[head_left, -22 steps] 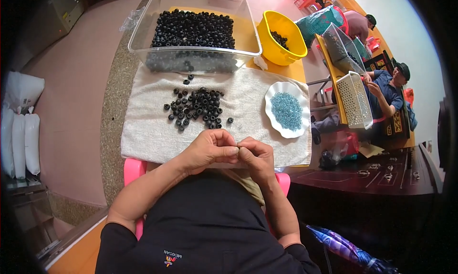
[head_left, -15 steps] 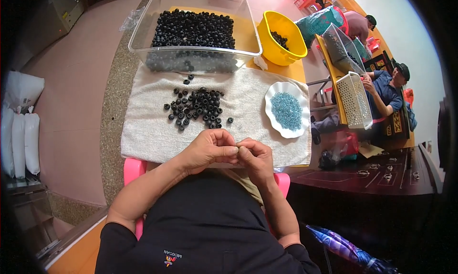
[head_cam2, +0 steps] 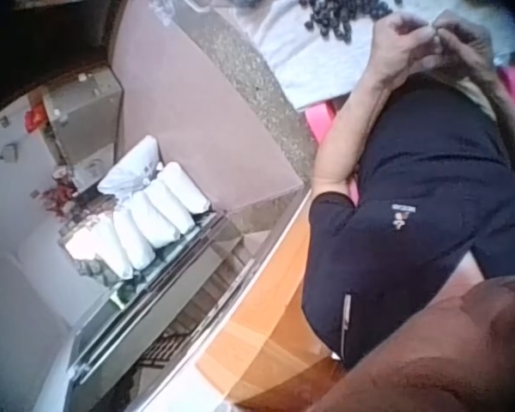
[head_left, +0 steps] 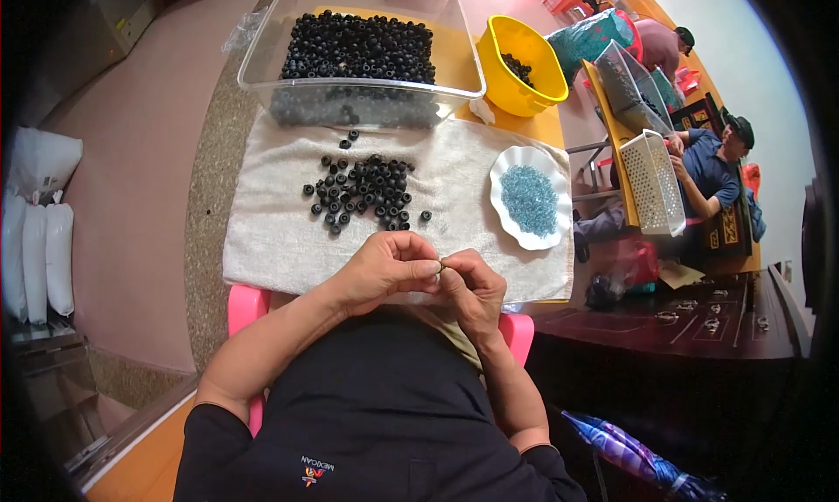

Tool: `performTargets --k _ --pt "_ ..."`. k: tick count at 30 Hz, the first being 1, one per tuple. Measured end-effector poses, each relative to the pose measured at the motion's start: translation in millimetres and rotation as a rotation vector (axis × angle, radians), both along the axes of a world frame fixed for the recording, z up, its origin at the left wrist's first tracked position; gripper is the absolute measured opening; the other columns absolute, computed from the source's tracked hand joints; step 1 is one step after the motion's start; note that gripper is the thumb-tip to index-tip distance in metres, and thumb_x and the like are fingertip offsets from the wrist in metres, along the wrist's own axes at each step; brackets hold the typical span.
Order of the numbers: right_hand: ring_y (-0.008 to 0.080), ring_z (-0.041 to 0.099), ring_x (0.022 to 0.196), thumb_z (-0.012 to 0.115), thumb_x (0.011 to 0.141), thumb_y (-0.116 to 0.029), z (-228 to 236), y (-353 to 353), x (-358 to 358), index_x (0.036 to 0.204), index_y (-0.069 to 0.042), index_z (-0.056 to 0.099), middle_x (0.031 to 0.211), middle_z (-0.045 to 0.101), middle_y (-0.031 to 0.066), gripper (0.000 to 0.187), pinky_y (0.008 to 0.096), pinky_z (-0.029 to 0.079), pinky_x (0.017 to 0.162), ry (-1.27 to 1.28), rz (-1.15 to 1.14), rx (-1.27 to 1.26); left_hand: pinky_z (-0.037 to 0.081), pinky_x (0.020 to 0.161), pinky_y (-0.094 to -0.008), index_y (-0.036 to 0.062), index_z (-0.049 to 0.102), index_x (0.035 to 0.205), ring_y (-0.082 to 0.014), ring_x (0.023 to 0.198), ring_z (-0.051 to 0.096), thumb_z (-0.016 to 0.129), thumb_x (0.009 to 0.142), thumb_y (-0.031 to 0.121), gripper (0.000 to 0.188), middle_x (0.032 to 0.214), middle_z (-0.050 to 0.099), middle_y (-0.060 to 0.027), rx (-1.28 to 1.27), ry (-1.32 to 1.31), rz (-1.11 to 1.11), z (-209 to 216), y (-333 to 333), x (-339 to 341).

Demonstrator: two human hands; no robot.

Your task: Inspecting and sorting small black plastic components at a workbench.

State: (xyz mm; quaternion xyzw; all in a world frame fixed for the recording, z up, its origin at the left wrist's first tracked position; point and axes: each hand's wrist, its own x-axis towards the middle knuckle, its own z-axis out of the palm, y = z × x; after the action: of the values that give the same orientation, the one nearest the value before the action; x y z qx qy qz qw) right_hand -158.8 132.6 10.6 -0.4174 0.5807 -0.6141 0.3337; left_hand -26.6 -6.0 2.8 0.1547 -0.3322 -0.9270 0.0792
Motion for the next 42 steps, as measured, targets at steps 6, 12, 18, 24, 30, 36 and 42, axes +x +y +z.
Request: performTargets --k 6,12,18,24,30,36,42 --pt "0.0091 0.057 0.076 0.065 0.090 0.002 1 -2 -6 0.098 0.002 0.065 0.087 0.060 0.0051 0.008 0.0205 0.046 0.066 0.280 -0.028 -0.056 0.059 0.081 -0.0312 0.0020 0.064 0.100 -0.0145 0.085 0.067 0.067 0.091 0.007 0.011 0.094 0.068 -0.0071 -0.042 -0.015 0.021 -1 1 -1" --pt "0.0120 0.059 0.079 0.065 0.093 -0.008 2 3 -13 0.095 0.000 0.064 0.091 0.060 0.0054 0.008 0.0231 0.049 0.069 0.043 0.057 0.079 0.060 0.077 -0.0300 -0.0003 0.064 0.097 -0.0158 0.083 0.068 0.067 0.090 0.005 0.010 0.093 0.069 -0.0091 -0.100 0.000 0.011 -3 1 -2" --pt "0.0121 0.060 0.076 0.065 0.092 -0.006 8 0 -4 0.093 0.001 0.064 0.091 0.061 0.0065 0.008 0.0242 0.050 0.066 -0.249 0.039 0.095 0.060 0.076 -0.0307 -0.0009 0.063 0.097 -0.0175 0.081 0.069 0.067 0.089 0.004 0.010 0.093 0.069 -0.0105 -0.071 -0.005 -0.022 -4 -1 0" --pt "0.0115 0.059 0.079 0.065 0.092 -0.004 -1 -1 -9 0.094 0.001 0.062 0.090 0.059 0.0078 0.007 0.0227 0.050 0.067 0.392 0.036 -0.116 0.060 0.075 -0.0304 -0.0004 0.063 0.098 -0.0177 0.081 0.069 0.067 0.090 0.004 0.010 0.092 0.069 -0.0106 -0.042 -0.017 -0.025 0 0 0" --pt "0.0097 0.057 0.068 0.060 0.095 -0.005 7 0 -2 0.095 0.003 0.060 0.086 0.057 0.0060 0.007 0.0217 0.046 0.060 -0.056 0.003 -0.016 0.060 0.076 -0.0300 -0.0002 0.063 0.099 -0.0169 0.081 0.069 0.067 0.090 0.004 0.011 0.091 0.069 -0.0096 -0.013 0.019 -0.029 3 1 -1" --pt "0.0151 0.061 0.072 0.056 0.100 -0.014 4 5 -12 0.105 0.000 0.054 0.091 0.053 0.0074 0.015 0.0269 0.052 0.066 -0.117 0.025 -0.059 0.059 0.077 -0.0292 0.0004 0.064 0.100 -0.0158 0.081 0.069 0.066 0.091 0.004 0.011 0.091 0.069 -0.0087 -0.001 0.008 -0.054 4 2 -1" --pt "0.0172 0.062 0.072 0.056 0.099 -0.015 5 8 -14 0.105 0.000 0.054 0.091 0.053 0.0076 0.016 0.0281 0.051 0.065 -0.103 -0.018 -0.055 0.059 0.080 -0.0298 0.0018 0.061 0.102 -0.0157 0.085 0.068 0.066 0.091 0.006 0.012 0.095 0.067 -0.0074 0.013 -0.010 -0.063 4 2 0"
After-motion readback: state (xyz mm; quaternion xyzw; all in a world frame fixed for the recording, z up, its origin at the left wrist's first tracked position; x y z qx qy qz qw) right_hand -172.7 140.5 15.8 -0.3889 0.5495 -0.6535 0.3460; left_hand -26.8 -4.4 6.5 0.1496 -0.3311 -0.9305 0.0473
